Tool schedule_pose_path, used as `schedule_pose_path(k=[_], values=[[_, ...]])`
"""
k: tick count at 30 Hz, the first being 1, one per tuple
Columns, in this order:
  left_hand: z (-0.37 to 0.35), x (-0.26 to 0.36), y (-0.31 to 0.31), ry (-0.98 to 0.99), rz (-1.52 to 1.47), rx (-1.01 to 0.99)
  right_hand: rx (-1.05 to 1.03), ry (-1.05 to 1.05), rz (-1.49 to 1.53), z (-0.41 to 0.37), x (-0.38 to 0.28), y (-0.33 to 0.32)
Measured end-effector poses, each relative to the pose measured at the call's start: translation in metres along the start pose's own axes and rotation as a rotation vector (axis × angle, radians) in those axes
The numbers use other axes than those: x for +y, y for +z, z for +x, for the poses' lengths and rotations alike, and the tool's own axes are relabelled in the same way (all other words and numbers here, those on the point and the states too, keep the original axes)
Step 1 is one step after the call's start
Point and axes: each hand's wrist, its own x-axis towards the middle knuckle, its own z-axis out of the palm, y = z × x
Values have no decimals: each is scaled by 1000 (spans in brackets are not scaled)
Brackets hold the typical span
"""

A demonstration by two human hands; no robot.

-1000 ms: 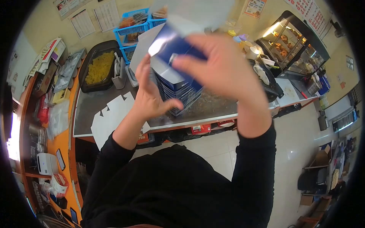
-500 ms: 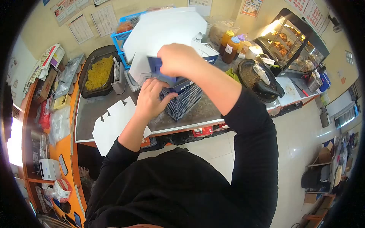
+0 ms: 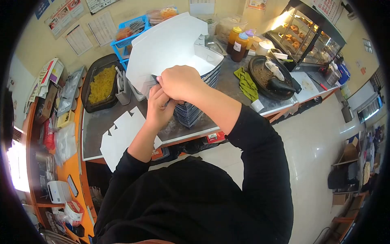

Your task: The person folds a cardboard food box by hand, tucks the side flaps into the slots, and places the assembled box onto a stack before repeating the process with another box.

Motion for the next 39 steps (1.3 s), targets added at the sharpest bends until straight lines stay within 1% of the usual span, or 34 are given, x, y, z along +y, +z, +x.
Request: schedule_pose_path(k=[1,3,5,8,10,11,12,14,15,17,18,20,21,23,24,25,28,29,32,36,39], values=[[-1,-2,0,25,32,12,-40,9,24,-4,-3,-2],[-2,-8,1,55,64,1,5,1,36,-14,-6,4],[-8,-11,-1,54,62,-55,30,14,64,-20,-7,14],[-9,-11,-1,24,99,-70,10,6,62,-24,-6,13],[-5,3,-13,-22,77,66,607,-278,19,-31,-13,19],[-5,9,-18,-51,68,139,742,-407,76,-38,-17,22],[-16,6,-32,-62,141,138,873,-539,115,-44,-20,25],[-58,-12,-46,-137,126,51,798,-761,377,-70,-23,35],[-80,-20,-57,-214,144,-108,772,-824,462,-80,-21,55],[-126,-28,-78,-368,166,-435,571,-686,549,-102,-20,91],[-153,-27,-83,-515,297,-610,476,-617,586,-111,-22,109],[-210,-21,-89,-811,552,-951,386,-480,714,-126,-28,142],[-226,-29,-93,-870,460,-992,348,-419,767,-126,-31,151],[-271,-70,-98,-755,405,-979,320,-439,779,-123,-39,158],[-283,-85,-102,-694,370,-975,307,-442,781,-123,-45,161],[-278,-91,-107,-735,290,-967,303,-437,792,-122,-50,163],[-256,-107,-120,-947,-36,-1048,251,-392,818,-119,-69,161],[-252,-107,-123,-853,69,-1094,243,-391,823,-118,-75,163],[-238,-111,-132,-825,44,-1167,252,-382,863,-118,-90,170],[-245,-126,-140,-777,-89,-1061,233,-307,921,-122,-99,176],[-243,-127,-141,-990,-57,-894,203,-179,983,-126,-104,183]])
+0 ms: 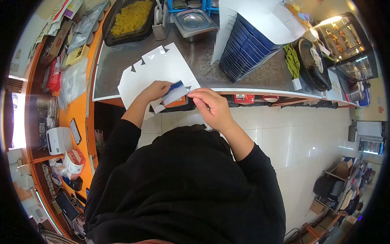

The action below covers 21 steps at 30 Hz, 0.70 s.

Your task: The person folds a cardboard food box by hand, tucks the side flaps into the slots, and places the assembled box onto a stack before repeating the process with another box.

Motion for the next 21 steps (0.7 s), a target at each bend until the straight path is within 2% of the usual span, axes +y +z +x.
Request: schedule_pose_path(k=[3,6,9,10,11,13,16,19,21], values=[[3,-22,6,-42,-340,184,94,162,91,-1,1,10],[-7,-28,1,-62,-1199,335,248,89,-55,5,13,21],[2,-56,24,246,-593,414,305,205,175,9,30,37],[-10,-32,27,145,-518,358,293,206,222,11,26,41],[-20,-13,29,227,-236,415,278,200,227,13,25,44],[-36,14,27,286,91,383,257,194,235,14,24,51],[-28,12,23,147,28,270,250,193,229,10,15,54],[-16,-7,17,234,-64,316,289,253,299,1,19,57],[-14,-16,15,152,-130,301,289,240,170,-2,27,61]])
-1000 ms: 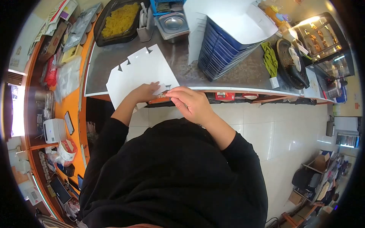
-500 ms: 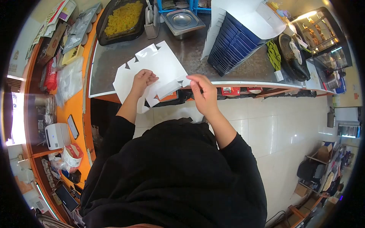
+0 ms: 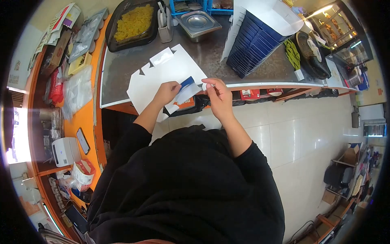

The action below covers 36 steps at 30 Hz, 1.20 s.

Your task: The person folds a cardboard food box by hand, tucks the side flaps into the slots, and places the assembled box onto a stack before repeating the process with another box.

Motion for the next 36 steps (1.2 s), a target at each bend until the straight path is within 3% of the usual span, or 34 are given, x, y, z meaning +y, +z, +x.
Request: schedule_pose_path(k=[1,4,5,8,13,16,19,22,26,29,31,33,34,36], values=[[2,-2,-2,-43,-27,-2,9,-18,-64,1,3,1],[9,-1,-9,-246,-719,179,-159,12,-272,-5,-1,13],[8,0,-13,-286,-839,185,-177,-212,-506,-5,10,13],[8,8,-31,-100,-791,235,207,-274,-397,1,8,24],[-33,59,-42,-44,-839,183,112,-392,-355,43,0,4],[-51,66,-32,-33,-777,149,101,-217,57,47,-6,19],[-67,79,-31,-101,-808,98,-7,-198,-142,42,-42,33],[-76,90,-42,-93,-776,77,-53,-574,-593,36,-59,38],[-85,99,-53,-22,-711,90,-371,-545,-602,31,-81,35],[-94,113,-62,97,-583,109,-243,-730,-627,32,-87,30],[-99,120,-69,218,-433,135,20,-342,-383,44,-73,27],[-98,120,-71,689,-163,198,150,144,139,55,-75,17],[-97,123,-72,923,-19,226,150,430,536,60,-92,11],[-108,132,-70,936,32,94,-44,384,645,63,-92,-3]])
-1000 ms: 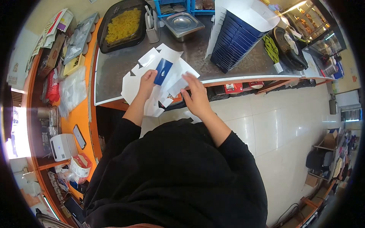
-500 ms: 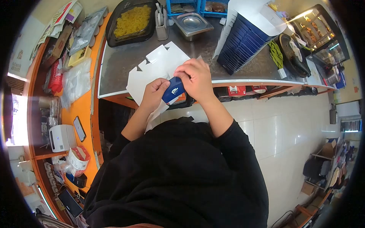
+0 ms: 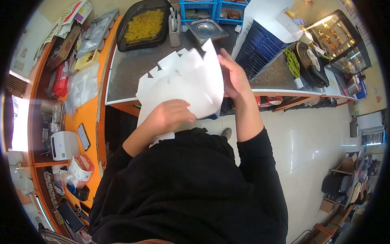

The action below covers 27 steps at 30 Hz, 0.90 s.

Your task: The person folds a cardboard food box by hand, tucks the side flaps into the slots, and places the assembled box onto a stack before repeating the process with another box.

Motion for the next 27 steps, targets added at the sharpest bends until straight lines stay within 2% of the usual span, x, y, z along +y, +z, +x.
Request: schedule_pose_path(k=[3,6,7,10,12,14,15,18,19,20,22,25,27], values=[[1,2,-3,36,52,-142,-204,-163,31,2,4,-5],[-2,-1,-11,56,173,-227,-73,-314,-244,-8,7,7],[-2,1,-9,65,157,-227,-166,-265,-248,-6,5,3],[1,2,-9,87,182,-251,-380,-410,25,-11,13,0],[-2,1,-12,72,264,-323,-288,-365,-153,-10,10,2],[-2,2,-16,66,272,-282,-179,-306,-323,-18,7,4],[-1,1,-18,64,276,-259,-165,-339,-187,-22,6,10],[-10,-15,-23,-336,133,136,-319,-475,-336,-34,9,15],[-4,-6,-36,-678,-229,246,-409,-587,-411,-39,12,22],[-9,-21,-33,-565,-578,464,-501,-682,-584,-41,15,24],[9,-4,-43,-644,-986,678,-695,-791,-622,-43,27,28],[19,5,-43,-807,-1027,716,-661,-821,-443,-46,48,30],[14,-1,-34,-786,-1035,682,-522,-835,-424,-50,53,31]])
